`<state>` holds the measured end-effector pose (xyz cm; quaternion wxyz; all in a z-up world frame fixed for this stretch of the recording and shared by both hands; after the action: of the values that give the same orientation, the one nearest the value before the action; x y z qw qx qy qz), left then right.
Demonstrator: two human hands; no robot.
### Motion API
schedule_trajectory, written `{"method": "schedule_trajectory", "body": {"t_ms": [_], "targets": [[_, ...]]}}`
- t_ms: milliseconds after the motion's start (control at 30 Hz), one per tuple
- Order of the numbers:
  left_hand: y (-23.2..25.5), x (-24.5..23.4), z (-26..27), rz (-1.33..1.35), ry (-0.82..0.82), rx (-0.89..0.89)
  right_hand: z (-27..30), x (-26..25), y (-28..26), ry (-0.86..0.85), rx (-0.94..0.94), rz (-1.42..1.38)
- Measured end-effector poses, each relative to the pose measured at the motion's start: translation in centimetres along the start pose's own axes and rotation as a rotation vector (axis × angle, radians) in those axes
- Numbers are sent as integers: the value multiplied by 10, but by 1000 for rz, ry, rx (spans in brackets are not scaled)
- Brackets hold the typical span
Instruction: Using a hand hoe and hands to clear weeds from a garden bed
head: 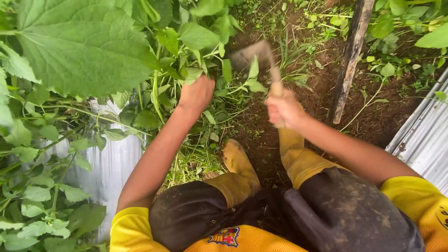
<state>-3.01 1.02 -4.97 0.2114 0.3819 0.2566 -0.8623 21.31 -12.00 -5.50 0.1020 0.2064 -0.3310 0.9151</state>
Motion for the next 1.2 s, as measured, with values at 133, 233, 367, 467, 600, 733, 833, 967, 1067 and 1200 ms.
{"method": "schedule_trajectory", "body": {"t_ms": [133,233,367,467,600,733,833,967,1067,1200], "targets": [[-7,-38,29,-90,101,2,-9,-27,-43,157,-325,-86],[-3,-23,15,-73,99,-55,-13,-29,-31,192,-498,-163],[-3,-89,31,-54,14,-54,29,-6,70,89,36,-135],[15,-86,13,-68,9,17,39,-5,36,177,68,-237],[51,-20,-52,19,-198,157,31,-31,34,253,-43,-291],[92,-7,-57,-70,-180,175,32,-38,20,329,-159,-385],[110,1,-77,-65,-187,131,27,-47,-1,378,-263,-434],[124,-1,-49,-144,-39,95,26,-53,18,300,-341,-322],[134,33,-70,-68,-44,153,25,-42,41,252,-284,-264],[136,78,-76,21,149,214,30,-26,56,200,-153,-285]]}}
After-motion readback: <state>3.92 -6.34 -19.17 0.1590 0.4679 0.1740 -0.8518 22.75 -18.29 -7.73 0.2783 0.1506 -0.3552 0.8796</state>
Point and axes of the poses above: each hand's wrist, its own z-axis away from the middle knuckle, its own x-axis out of the palm, y = z × x, the point moved 2 cm from there along -z, towards the middle knuckle, and after that the axes turned 12 degrees about -y, right-handed, at the moved point
